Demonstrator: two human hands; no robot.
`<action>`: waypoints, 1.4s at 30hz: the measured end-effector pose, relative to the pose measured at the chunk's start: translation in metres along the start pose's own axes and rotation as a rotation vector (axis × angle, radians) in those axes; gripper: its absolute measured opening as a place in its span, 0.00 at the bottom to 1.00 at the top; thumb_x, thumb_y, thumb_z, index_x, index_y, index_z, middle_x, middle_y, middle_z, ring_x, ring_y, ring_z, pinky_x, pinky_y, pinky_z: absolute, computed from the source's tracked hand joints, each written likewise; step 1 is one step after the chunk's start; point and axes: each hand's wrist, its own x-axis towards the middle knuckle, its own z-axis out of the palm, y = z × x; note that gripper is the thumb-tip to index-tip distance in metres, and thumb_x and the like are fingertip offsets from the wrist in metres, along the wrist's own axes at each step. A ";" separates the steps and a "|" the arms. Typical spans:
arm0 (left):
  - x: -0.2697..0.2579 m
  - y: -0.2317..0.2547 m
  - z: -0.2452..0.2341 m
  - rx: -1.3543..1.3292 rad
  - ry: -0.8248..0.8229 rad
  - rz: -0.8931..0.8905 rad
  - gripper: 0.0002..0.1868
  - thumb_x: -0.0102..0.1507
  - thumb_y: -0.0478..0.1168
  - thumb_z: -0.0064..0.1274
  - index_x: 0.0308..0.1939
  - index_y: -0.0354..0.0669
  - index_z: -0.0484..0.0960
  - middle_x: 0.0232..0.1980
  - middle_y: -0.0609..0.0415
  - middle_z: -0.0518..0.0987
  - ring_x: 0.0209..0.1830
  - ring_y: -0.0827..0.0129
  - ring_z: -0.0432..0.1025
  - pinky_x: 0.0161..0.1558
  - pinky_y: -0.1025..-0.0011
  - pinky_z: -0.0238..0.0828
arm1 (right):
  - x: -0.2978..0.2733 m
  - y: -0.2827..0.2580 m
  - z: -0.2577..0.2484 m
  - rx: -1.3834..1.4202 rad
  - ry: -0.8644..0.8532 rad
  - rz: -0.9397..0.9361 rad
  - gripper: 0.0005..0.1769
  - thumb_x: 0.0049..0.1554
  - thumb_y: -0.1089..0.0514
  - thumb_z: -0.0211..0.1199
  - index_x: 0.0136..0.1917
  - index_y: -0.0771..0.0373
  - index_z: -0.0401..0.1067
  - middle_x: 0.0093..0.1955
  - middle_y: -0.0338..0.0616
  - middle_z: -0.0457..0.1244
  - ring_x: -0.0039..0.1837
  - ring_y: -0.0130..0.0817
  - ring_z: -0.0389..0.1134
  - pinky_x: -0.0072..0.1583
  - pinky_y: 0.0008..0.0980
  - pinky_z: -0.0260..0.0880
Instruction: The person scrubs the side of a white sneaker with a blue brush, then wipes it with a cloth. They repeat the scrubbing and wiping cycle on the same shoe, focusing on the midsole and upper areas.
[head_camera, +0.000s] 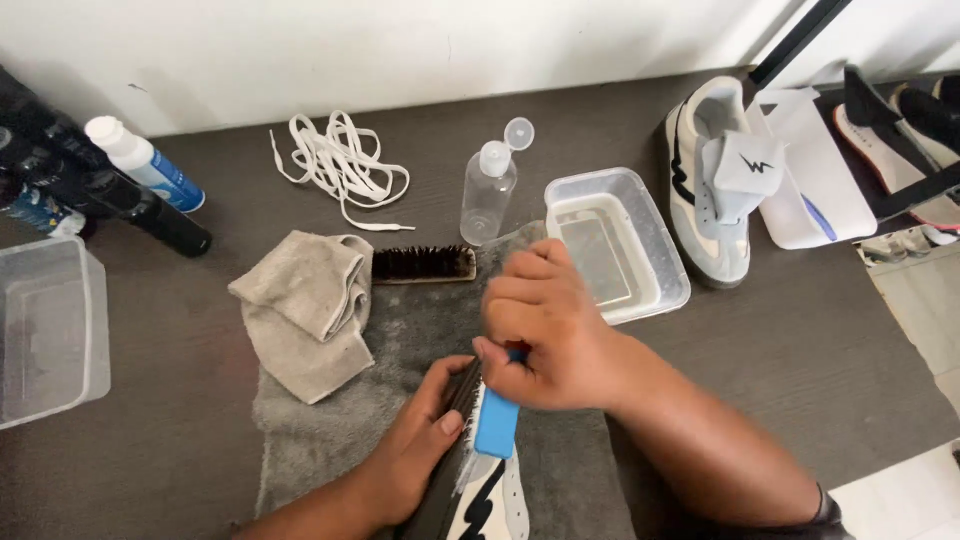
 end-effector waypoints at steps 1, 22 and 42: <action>0.000 0.000 0.000 0.003 0.001 -0.010 0.39 0.64 0.65 0.43 0.68 0.39 0.64 0.52 0.55 0.75 0.49 0.73 0.70 0.51 0.71 0.66 | 0.002 0.010 -0.003 0.006 0.005 0.007 0.15 0.57 0.62 0.54 0.33 0.56 0.51 0.33 0.35 0.53 0.38 0.39 0.49 0.49 0.40 0.46; -0.004 -0.008 -0.003 0.055 0.012 -0.034 0.37 0.65 0.63 0.41 0.69 0.41 0.60 0.54 0.53 0.74 0.50 0.71 0.70 0.52 0.70 0.67 | 0.001 0.004 -0.004 -0.191 0.073 -0.078 0.15 0.46 0.71 0.49 0.29 0.53 0.51 0.27 0.35 0.42 0.34 0.32 0.41 0.41 0.36 0.43; -0.003 0.001 -0.002 0.111 0.017 -0.065 0.36 0.64 0.63 0.40 0.67 0.42 0.63 0.42 0.58 0.75 0.37 0.75 0.70 0.41 0.73 0.68 | 0.004 -0.013 0.000 -0.375 0.122 -0.100 0.13 0.46 0.70 0.45 0.31 0.53 0.48 0.29 0.37 0.41 0.37 0.37 0.41 0.45 0.42 0.44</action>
